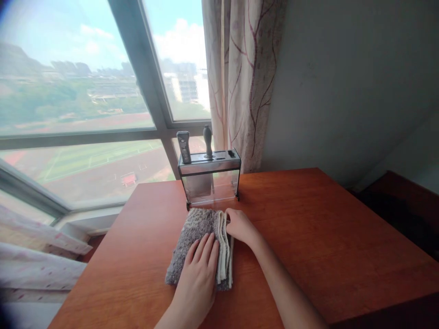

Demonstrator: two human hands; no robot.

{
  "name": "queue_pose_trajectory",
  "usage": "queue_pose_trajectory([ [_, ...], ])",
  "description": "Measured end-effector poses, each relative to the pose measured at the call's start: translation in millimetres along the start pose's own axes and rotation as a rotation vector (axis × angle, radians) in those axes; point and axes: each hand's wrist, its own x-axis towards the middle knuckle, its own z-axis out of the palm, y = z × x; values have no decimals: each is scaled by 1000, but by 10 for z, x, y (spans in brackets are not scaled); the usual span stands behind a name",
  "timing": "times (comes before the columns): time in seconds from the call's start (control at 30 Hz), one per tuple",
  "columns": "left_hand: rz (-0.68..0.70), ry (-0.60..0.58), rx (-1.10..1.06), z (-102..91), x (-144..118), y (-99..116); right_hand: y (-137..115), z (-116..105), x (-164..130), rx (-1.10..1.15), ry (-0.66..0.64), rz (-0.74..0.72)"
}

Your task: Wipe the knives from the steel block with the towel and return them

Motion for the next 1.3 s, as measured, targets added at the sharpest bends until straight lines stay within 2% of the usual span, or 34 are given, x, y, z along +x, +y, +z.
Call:
queue_pose_trajectory([
  [0.23,82,-25,-18,-63,-95,-4,60,-24,-27,264,-1,69],
  [0.37,142,-26,-10,-32,-122,-22,-3,-71,-96,353,-67,90],
  [0.57,164,0,44,1,-119,18,-103,-64,-87,333,-55,-18],
  [0.73,128,78,73,-37,-54,45,-153,-38,35,347,-3,-128],
  [0.9,76,74,74,47,27,93,-78,32,144,272,110,-111],
  [1.07,66,25,123,145,57,106,29,84,156,219,132,-113],
  [1.2,91,18,100,114,48,77,91,70,153,182,156,-113],
  [1.3,82,35,86,100,42,99,99,35,130,177,127,-84],
])
